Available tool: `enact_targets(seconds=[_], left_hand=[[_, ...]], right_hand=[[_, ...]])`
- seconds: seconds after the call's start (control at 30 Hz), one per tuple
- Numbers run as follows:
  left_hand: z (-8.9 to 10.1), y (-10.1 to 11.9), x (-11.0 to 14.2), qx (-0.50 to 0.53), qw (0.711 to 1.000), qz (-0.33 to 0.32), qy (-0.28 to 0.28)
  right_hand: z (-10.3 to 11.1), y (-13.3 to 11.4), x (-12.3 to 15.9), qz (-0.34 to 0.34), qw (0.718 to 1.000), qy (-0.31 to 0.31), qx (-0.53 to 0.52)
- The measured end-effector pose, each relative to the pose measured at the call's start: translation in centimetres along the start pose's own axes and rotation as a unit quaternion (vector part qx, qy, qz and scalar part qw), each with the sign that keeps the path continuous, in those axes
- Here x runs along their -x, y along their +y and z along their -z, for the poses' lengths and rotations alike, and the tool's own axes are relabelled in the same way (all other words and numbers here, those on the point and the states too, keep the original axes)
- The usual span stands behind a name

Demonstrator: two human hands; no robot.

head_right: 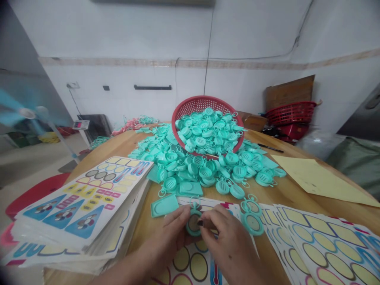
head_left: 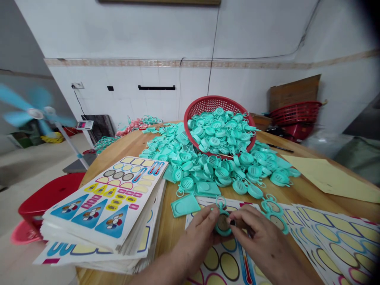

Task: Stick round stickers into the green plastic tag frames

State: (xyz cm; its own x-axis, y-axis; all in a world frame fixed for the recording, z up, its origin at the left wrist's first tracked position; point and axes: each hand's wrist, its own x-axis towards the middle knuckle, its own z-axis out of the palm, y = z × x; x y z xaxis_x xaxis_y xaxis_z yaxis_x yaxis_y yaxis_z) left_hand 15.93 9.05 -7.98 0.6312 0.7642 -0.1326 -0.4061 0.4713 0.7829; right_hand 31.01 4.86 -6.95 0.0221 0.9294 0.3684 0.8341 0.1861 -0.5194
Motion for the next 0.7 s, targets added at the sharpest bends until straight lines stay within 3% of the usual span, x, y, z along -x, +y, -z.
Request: enact_targets(seconds=[0.23, 0.37, 0.43, 0.53, 0.7], left_hand=[[-0.7, 0.6, 0.0, -0.070, 0.997, -0.002, 0.032], [-0.2, 0.5, 0.1, -0.091, 0.996, -0.021, -0.005], [0.2, 0.4, 0.1, -0.096, 0.995, -0.028, -0.032], [0.7, 0.3, -0.1, -0.090, 0.994, -0.035, -0.046], [0.6, 0.7, -0.3, -0.106, 0.992, -0.051, -0.041]], right_hand=[[-0.8, 0.0, 0.5, 0.031, 0.996, 0.036, 0.075], [-0.4, 0.1, 0.1, -0.053, 0.996, 0.066, 0.030], [-0.1, 0.1, -0.2, -0.087, 0.995, 0.040, -0.035], [0.2, -0.3, -0.5, -0.074, 0.988, -0.036, -0.131], [0.4, -1.2, -0.2, -0.057, 0.979, -0.060, -0.184]])
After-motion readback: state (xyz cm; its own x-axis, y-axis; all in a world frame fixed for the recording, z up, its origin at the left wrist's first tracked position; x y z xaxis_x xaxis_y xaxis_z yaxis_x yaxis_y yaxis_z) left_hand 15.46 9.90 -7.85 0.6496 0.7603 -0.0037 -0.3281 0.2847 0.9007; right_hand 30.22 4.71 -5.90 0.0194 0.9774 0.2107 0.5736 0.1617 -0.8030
